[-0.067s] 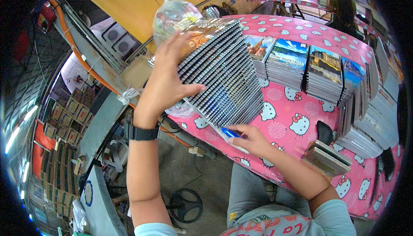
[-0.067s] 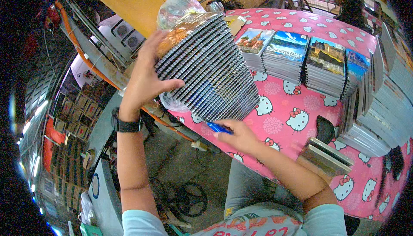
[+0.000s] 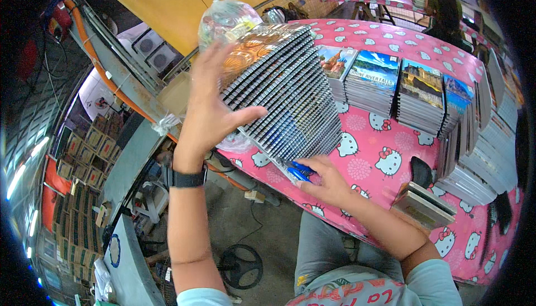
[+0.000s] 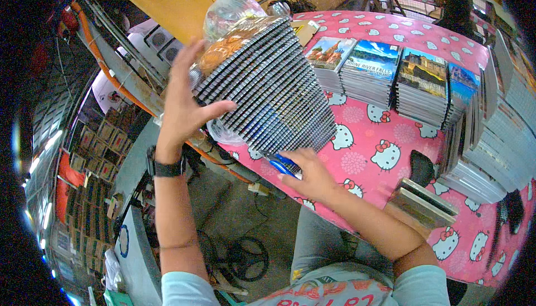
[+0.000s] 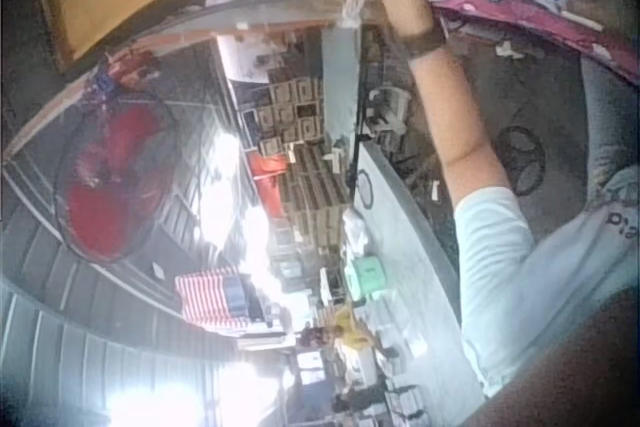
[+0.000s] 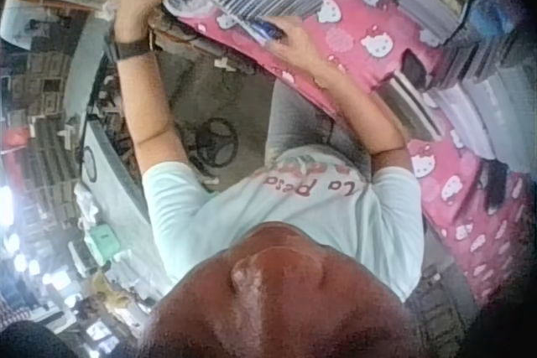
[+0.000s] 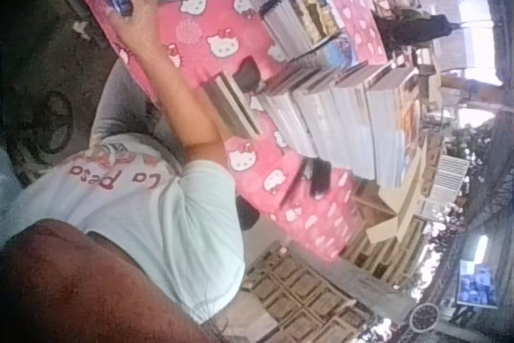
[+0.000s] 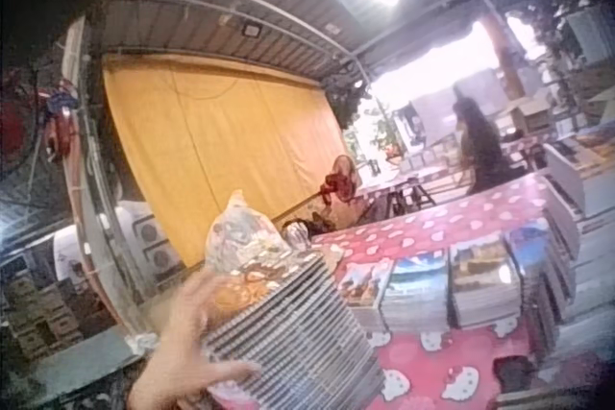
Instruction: The person finishes spiral notebooks by crimping the ends of the metal coils with a pair of blue pliers. They pick up individual notebooks from a central pile, perform the crimping action on both ends of the spiral by hand using the tool, and then place the finished notebook onto a separate stack.
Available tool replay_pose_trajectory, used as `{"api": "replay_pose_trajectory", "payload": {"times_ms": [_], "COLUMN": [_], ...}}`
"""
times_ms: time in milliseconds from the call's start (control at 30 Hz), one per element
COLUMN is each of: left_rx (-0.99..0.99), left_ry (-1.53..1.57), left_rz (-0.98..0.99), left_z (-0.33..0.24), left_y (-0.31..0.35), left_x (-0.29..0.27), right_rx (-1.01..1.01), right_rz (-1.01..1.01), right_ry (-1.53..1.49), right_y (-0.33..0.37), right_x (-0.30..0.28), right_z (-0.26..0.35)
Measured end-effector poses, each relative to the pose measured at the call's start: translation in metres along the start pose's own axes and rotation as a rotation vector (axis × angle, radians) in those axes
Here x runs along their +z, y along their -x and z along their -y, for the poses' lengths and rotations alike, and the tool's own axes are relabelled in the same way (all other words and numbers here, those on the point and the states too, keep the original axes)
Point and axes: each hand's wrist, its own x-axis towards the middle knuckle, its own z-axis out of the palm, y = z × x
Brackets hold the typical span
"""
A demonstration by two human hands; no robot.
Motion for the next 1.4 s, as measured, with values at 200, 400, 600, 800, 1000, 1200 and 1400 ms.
{"api": "replay_pose_trajectory", "payload": {"times_ms": [200, 400, 600, 800, 1000, 1200, 1400], "left_rx": [-0.311, -0.791, -0.785, -0.795, -0.787, -0.763, -0.800], "left_ry": [0.202, 0.949, 1.025, 1.006, 1.027, 0.970, 1.013], "left_rz": [-0.139, -0.204, -0.319, -0.295, -0.282, -0.269, -0.295], "left_z": [0.020, -0.014, -0.021, -0.019, -0.019, -0.012, -0.018], "left_y": [0.103, 0.164, 0.163, 0.164, 0.164, 0.169, 0.164], "left_x": [0.047, 0.115, 0.124, 0.124, 0.123, 0.126, 0.123], "right_rx": [-0.256, -0.296, -0.303, 0.479, -0.029, -0.019, 0.527], "right_rz": [-0.139, -0.216, -0.227, 0.237, -0.040, -0.015, 0.273], "right_ry": [0.453, 0.404, 0.381, -0.668, 0.130, 0.098, -0.711], "right_y": [0.003, 0.003, 0.003, 0.002, 0.005, 0.007, 0.004], "right_x": [-0.002, 0.005, 0.006, -0.001, 0.002, 0.004, 0.001], "right_z": [-0.013, -0.012, -0.010, -0.016, -0.009, -0.020, -0.021]}}
